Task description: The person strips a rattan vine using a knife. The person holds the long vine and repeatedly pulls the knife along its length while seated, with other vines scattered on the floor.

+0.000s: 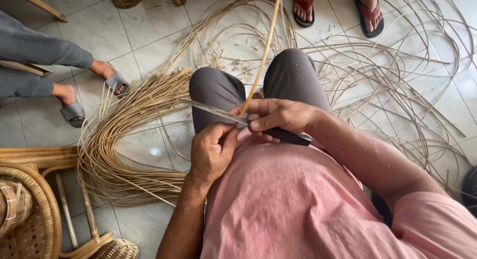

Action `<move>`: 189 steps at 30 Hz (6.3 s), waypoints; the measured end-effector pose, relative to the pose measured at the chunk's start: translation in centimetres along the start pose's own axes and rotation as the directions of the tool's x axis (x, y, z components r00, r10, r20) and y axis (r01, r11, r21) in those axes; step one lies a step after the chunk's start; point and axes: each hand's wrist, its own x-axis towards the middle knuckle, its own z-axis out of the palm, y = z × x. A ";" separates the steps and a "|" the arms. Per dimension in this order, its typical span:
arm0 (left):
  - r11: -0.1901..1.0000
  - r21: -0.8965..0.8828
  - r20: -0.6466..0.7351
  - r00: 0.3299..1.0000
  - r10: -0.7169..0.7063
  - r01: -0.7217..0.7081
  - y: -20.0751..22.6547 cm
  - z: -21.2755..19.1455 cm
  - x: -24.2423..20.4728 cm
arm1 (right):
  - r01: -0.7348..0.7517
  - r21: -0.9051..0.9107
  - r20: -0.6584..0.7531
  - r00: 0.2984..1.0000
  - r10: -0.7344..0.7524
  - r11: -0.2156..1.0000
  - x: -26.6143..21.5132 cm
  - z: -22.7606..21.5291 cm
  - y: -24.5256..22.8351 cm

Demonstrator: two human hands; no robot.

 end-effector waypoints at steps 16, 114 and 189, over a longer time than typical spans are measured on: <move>0.993 0.090 0.049 0.996 0.074 -0.078 -1.5 -1.4 -3.7 | 0.258 0.153 -0.301 0.932 -0.204 0.954 -0.7 -10.0 -3.3; 0.848 -0.361 0.187 0.921 -0.342 0.388 0.2 3.8 4.8 | 0.104 -0.306 -0.312 0.928 -0.203 0.946 0.4 -5.2 3.0; 0.813 -0.129 -0.084 0.811 -0.579 0.568 -11.1 3.8 -4.0 | 0.298 0.004 -0.647 0.728 -0.225 0.955 -5.3 -11.7 1.8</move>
